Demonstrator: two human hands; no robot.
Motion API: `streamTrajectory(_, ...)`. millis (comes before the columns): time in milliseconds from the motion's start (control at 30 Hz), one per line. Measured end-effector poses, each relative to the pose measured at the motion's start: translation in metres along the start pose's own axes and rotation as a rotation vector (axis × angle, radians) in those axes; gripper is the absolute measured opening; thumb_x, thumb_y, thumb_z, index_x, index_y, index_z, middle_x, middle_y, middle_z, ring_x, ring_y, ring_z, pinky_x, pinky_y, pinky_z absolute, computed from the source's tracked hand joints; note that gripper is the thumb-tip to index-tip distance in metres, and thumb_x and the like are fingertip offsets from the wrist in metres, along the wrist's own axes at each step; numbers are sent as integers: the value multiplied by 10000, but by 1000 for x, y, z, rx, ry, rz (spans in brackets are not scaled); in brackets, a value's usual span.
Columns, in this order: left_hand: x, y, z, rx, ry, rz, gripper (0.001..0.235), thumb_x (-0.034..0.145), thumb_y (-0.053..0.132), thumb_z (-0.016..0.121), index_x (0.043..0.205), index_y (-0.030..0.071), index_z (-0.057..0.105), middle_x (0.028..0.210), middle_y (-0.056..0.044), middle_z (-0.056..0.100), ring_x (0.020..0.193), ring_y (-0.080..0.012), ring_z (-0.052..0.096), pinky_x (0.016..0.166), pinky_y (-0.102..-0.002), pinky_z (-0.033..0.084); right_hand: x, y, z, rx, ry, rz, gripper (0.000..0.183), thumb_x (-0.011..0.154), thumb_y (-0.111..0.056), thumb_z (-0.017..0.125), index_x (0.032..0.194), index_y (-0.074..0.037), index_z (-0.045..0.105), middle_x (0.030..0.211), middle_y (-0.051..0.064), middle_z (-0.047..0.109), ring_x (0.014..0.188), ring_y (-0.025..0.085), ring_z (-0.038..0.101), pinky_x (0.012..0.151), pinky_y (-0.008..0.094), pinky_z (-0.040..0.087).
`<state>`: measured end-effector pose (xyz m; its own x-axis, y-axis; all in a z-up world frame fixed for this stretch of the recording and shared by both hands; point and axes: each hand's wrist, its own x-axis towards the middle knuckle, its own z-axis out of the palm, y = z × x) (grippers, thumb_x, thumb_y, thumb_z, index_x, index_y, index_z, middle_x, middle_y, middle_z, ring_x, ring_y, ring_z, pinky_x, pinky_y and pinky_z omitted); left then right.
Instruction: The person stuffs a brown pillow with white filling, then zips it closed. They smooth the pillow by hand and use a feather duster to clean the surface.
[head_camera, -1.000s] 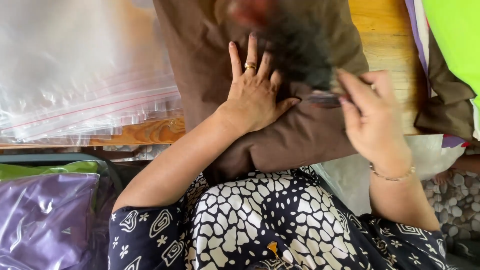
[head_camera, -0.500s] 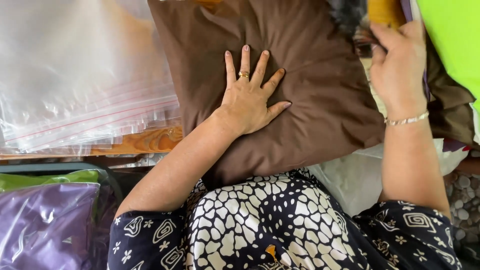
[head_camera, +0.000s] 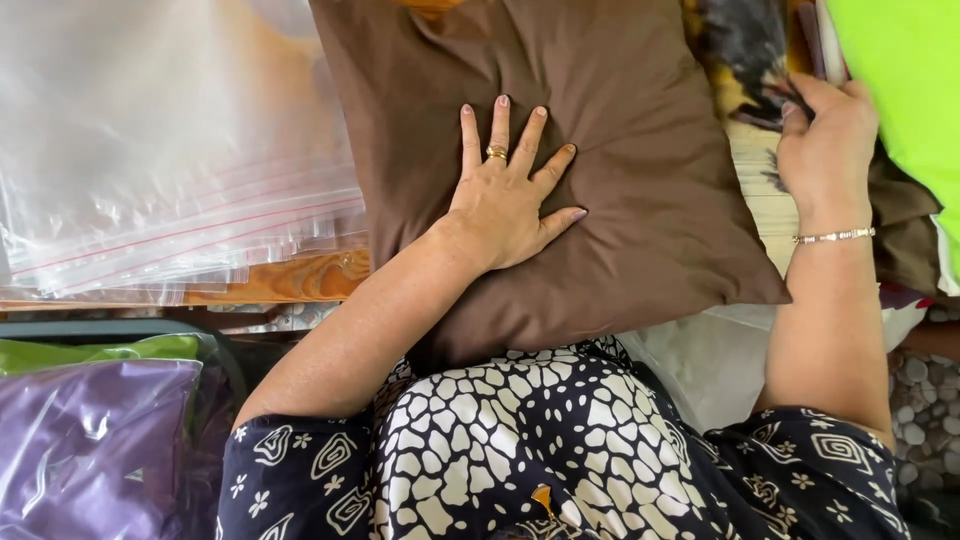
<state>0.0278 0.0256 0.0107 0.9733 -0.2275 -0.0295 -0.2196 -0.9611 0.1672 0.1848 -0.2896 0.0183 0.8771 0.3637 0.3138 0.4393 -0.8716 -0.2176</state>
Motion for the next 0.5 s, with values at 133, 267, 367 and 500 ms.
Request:
streamTrajectory(133,1,1,-2,11,0,28,734,857,685,153,1439,257,283,1518,-168,154,1364,-501,34,1031,-703,-28,-26,-80,-26,99,103,-366,404,927,145,612,1328,97,627,1015,226,446,906,372,509,880,426,458)
streamTrajectory(267,-2,1,4,42,30,33,739,860,695,137,1423,253,319,1469,-182,284,1361,-500,69,1027,-705,-26,-24,-63,13,-18,-154,-277,473,861,55,546,1301,-89,644,1016,163,420,802,327,547,733,420,490)
streamTrajectory(367,-6,-1,1,37,78,27,747,857,705,146,1438,261,293,1512,-161,180,1366,-492,78,1039,-690,-20,2,-19,31,-38,9,-206,422,869,26,584,1275,-39,680,959,166,413,711,382,537,822,399,474)
streamTrajectory(500,-7,-2,6,-62,153,92,897,738,777,353,1378,149,371,1454,-226,247,1324,-548,146,1031,-705,19,-7,-57,-3,255,-95,69,273,977,-157,593,1216,-33,638,1049,178,578,920,303,557,860,381,427)
